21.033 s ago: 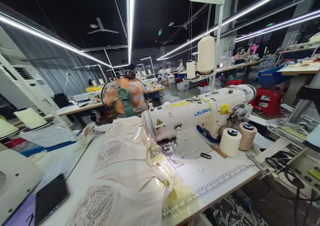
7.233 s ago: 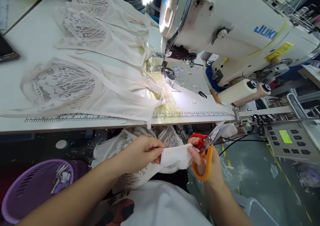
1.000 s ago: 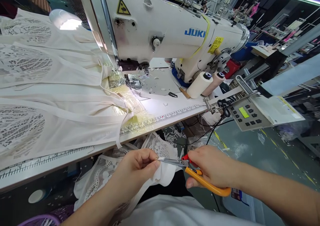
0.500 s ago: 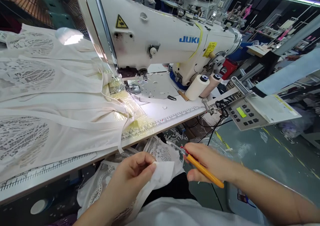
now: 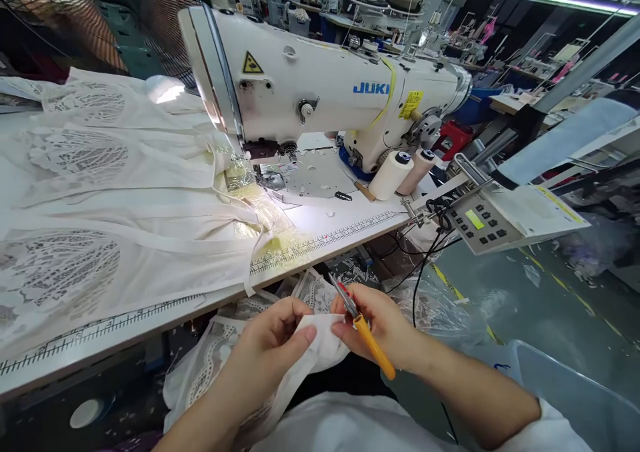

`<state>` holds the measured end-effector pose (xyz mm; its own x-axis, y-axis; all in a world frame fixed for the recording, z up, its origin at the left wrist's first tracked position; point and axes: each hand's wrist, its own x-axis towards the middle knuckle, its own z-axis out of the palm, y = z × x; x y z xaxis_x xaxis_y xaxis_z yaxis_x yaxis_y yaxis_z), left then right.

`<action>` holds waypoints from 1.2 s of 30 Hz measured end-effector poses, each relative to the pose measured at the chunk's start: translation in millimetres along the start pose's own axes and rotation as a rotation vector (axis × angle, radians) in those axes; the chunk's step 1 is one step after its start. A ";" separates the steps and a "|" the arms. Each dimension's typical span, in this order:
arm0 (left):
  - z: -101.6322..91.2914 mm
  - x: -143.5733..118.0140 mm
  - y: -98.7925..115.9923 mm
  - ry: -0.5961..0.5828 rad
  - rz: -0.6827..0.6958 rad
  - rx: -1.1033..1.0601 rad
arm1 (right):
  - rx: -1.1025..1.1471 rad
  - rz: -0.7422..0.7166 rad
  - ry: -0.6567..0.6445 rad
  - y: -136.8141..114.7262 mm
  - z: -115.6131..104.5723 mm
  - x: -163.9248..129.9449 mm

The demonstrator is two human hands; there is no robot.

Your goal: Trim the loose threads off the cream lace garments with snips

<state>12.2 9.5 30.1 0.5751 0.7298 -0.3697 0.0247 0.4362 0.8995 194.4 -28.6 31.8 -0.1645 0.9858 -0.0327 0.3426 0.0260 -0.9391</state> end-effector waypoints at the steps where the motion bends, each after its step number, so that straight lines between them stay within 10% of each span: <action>1: 0.3 1.5 -1.9 -0.017 -0.009 -0.020 | -0.027 0.003 -0.010 -0.7 -0.3 -0.1; 16: 9.7 19.4 -7.9 -0.074 -0.102 0.007 | -0.813 0.021 -0.525 0.8 -79.2 1.1; 36: 7.9 31.4 -10.7 -0.069 -0.037 0.059 | -1.031 0.016 -0.530 -1.5 -77.0 -1.1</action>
<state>36.4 23.7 10.7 0.6275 0.6750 -0.3882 0.0942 0.4291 0.8983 265.3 -16.9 59.7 -0.4368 0.8008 -0.4099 0.8993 0.3772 -0.2213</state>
